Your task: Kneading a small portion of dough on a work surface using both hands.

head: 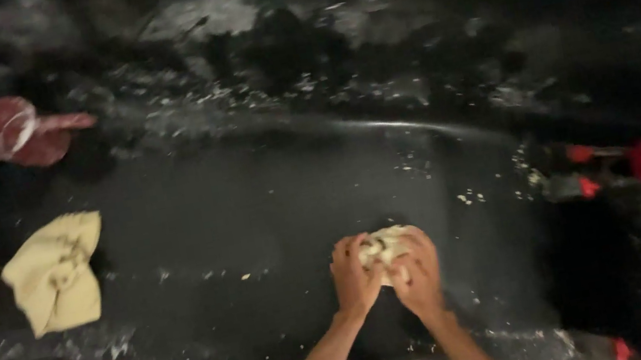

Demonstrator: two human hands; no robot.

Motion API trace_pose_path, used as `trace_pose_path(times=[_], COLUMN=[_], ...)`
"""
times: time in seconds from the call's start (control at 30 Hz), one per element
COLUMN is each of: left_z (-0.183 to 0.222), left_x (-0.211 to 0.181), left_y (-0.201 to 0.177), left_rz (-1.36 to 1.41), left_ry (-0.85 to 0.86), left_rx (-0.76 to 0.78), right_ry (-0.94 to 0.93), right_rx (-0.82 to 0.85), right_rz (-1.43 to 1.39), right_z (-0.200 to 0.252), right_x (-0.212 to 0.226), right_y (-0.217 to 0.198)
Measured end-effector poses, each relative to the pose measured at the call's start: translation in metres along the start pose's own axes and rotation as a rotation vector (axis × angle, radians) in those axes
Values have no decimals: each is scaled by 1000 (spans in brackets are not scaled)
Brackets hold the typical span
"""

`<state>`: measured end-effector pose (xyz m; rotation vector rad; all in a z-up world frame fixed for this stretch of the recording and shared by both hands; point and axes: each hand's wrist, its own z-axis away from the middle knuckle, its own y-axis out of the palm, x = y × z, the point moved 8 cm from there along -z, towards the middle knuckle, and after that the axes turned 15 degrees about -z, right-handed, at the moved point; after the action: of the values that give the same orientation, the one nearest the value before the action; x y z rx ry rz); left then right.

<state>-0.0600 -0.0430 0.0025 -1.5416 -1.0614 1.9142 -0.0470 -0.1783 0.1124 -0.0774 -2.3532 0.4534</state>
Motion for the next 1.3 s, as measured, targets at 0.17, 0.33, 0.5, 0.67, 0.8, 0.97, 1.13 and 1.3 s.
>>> trace_pose_path(times=[0.17,0.33,0.5,0.67,0.8,0.97,1.13,1.3], left_z=[-16,-53,-98,-116,-66,-21,-24,6], left_x=[-23,-18,-18,-20,-44,-17,-33,-57], left_y=[20,54,79,78,25,35,4,5], left_rz=[-99,-190,-297,-284,-120,46,102,-191], left_ry=[-44,116,-75,-88,99,190,20,158], left_rx=[103,-319,115,176,-444,-324,-121,-217], right_ry=[485,509,871,1334,803,496,543,711], right_rx=[58,77,188,-266,-568,-241,-154,79], right_rz=[93,268,397,242,-122,-69,84,164], right_z=[85,66,70,73,63,66,81,87], right_x=[-111,-152,-238,-257,-177,-67,-80,-94], right_y=[-17,2,8,-11,-24,-24,-11,-2])
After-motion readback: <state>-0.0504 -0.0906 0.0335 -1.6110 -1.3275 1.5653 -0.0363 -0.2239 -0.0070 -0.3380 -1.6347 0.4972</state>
